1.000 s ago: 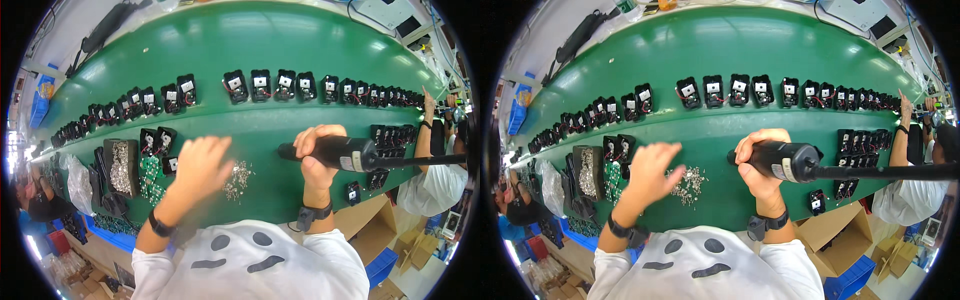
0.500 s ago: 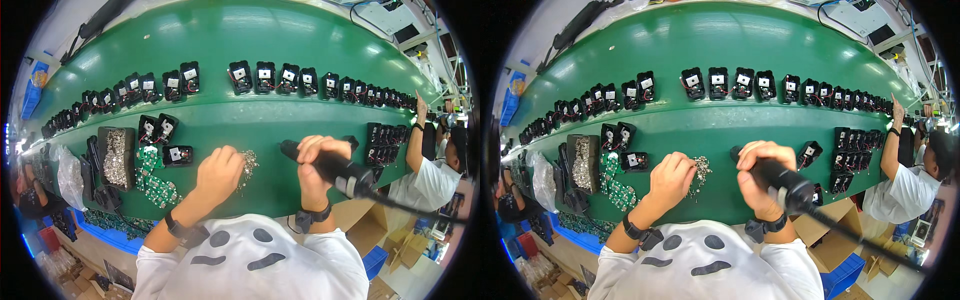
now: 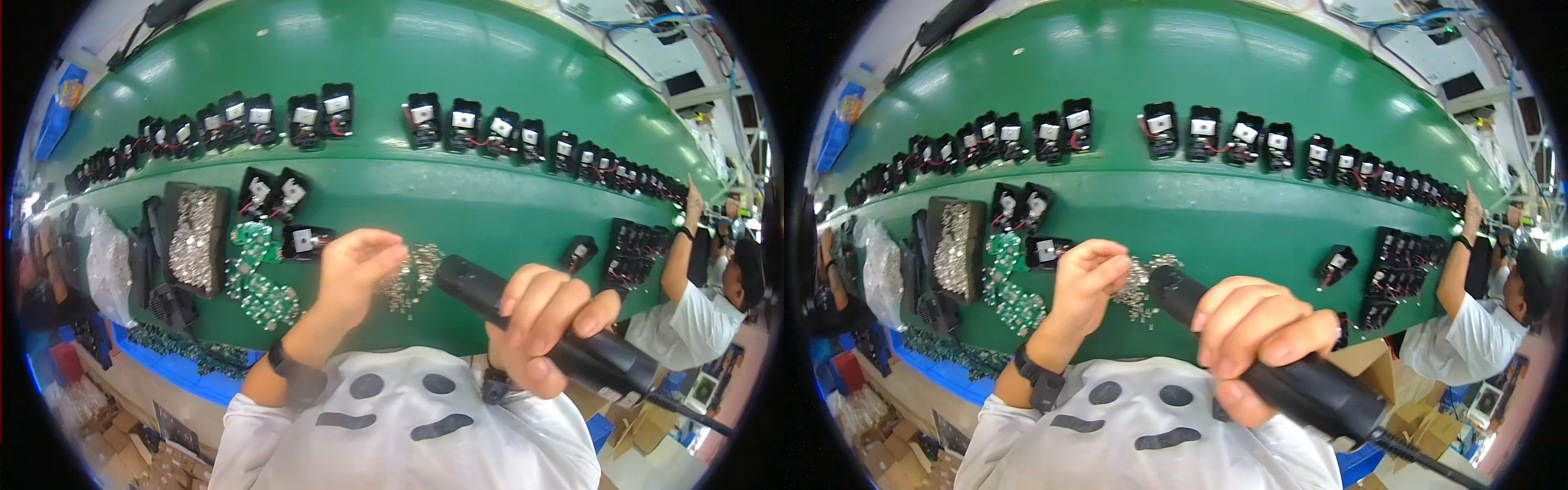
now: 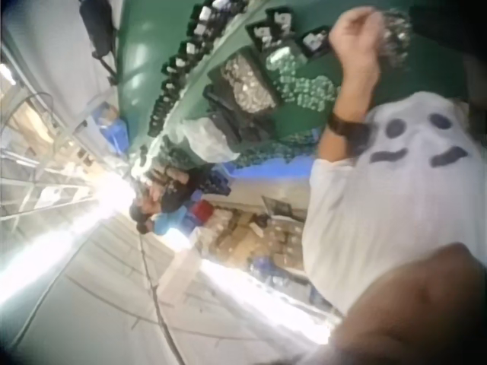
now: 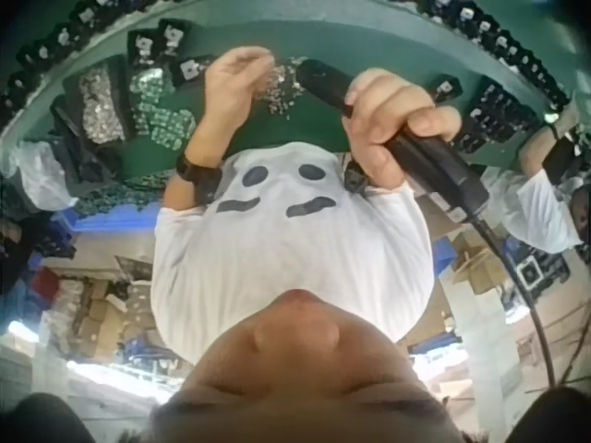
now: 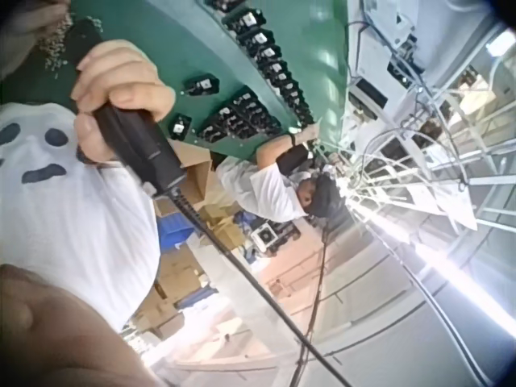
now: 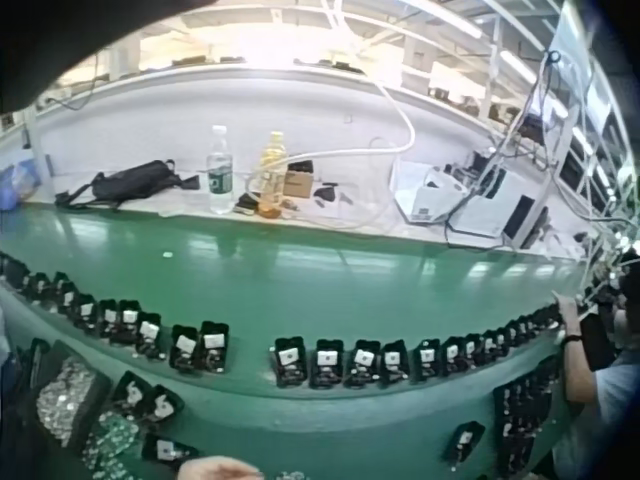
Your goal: The person picks up a screw, places it on the tip of a power screwdriver, and drives it into a black plastic housing. They repeat this process for several housings along a green assembly line.
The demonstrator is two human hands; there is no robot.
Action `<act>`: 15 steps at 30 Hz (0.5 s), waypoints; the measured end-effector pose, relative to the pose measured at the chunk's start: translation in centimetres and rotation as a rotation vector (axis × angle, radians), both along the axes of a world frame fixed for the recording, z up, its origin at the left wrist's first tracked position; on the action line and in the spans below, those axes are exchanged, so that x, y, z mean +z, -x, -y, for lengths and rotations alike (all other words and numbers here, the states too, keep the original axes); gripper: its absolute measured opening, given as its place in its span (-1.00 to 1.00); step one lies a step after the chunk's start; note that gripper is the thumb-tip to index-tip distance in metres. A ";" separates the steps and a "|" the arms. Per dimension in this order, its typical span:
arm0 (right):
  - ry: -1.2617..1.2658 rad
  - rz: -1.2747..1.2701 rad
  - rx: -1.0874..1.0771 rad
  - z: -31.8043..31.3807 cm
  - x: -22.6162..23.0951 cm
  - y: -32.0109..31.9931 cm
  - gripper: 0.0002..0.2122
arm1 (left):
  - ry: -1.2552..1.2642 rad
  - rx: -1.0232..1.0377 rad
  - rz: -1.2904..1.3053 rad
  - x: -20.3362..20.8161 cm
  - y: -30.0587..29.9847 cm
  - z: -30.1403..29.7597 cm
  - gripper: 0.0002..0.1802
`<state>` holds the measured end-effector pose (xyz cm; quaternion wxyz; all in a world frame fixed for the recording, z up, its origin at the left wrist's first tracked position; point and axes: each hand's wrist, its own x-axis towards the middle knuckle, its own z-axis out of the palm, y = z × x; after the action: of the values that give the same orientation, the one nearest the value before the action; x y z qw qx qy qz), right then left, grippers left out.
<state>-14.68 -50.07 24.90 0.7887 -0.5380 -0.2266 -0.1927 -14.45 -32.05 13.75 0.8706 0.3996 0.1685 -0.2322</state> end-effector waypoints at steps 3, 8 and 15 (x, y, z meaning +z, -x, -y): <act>-0.163 -0.074 -0.062 -0.6 -0.3 -0.1 -0.58 | 0.119 -0.017 -0.070 0.0 -0.7 0.8 -0.86; -0.229 -0.121 0.048 -0.5 -0.2 -1.0 -0.58 | 0.345 -0.057 -0.130 0.1 -0.3 0.1 -0.86; -0.220 -0.110 0.013 -0.9 -0.5 -1.3 -0.56 | 0.366 0.012 -0.222 1.2 -0.9 0.8 -0.84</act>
<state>-13.35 -49.13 24.44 0.8555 -0.4564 -0.1642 -0.1814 -13.53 -32.84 14.95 0.9062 0.2057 0.2209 -0.2961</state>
